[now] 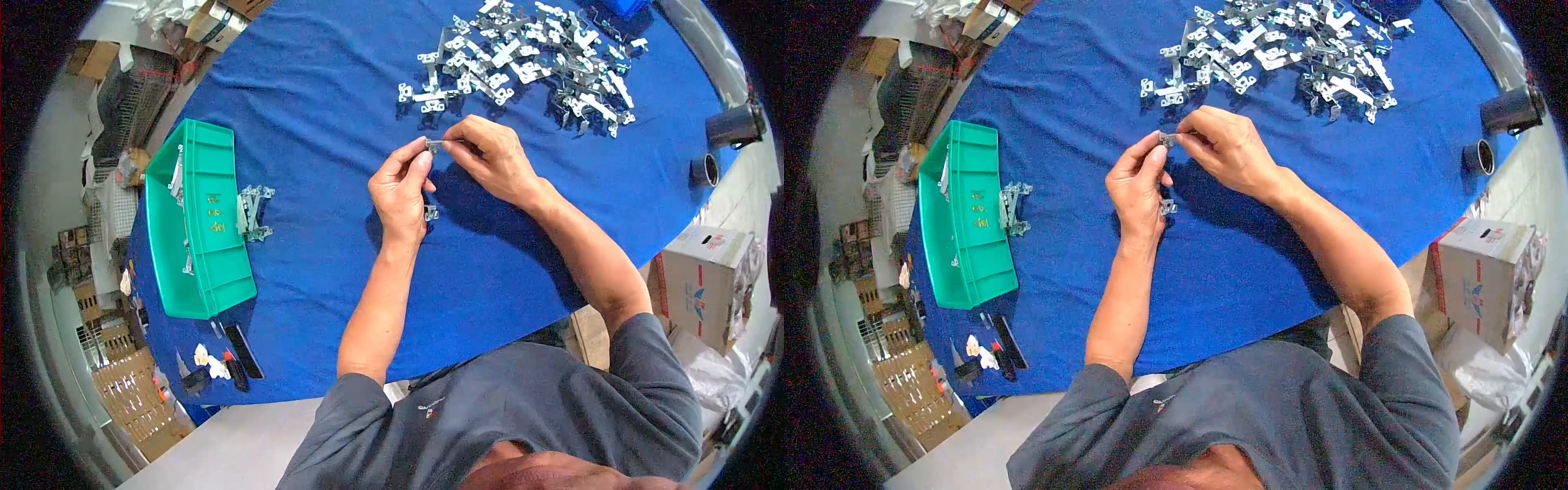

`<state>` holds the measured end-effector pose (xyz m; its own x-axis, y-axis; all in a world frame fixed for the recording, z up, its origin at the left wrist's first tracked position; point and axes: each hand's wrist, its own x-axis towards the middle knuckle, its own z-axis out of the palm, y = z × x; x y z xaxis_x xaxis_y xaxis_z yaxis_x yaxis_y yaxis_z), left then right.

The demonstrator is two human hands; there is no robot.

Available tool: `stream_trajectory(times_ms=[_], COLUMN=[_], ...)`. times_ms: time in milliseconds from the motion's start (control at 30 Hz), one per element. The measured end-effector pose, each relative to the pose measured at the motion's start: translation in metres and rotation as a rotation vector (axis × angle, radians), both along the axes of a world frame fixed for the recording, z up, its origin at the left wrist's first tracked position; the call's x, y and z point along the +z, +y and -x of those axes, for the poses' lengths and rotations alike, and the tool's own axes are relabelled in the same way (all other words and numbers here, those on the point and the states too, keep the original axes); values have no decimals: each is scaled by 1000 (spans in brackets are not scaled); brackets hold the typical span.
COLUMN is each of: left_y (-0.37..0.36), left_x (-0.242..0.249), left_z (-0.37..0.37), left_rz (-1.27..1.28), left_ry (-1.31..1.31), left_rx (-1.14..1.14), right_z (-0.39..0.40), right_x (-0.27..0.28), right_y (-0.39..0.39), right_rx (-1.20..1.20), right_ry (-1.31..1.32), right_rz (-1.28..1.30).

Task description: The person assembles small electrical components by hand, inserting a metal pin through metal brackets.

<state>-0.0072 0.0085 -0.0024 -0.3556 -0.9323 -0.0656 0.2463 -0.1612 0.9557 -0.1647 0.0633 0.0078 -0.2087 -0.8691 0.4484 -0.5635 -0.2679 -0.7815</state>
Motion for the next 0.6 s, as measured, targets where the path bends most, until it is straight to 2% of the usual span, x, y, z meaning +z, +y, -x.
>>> stream_trajectory(times_ms=[133,267,400,467,600], left_y=[2,1,1,0,0], left_x=[-1,-2,0,0,3], left_z=[0,-1,1,-1,1], left_rz=[47,52,64,43,27], left_ry=[-68,-111,-129,-108,-99], left_rx=[20,-4,10,4,42], right_z=[-1,-3,-2,-2,1], right_x=[-1,-4,-8,-3,-1], right_y=[1,0,-1,0,1], right_rx=[-5,-25,-25,-14,29], right_ry=[154,193,188,64,88], right_rz=[60,39,76,-17,35])
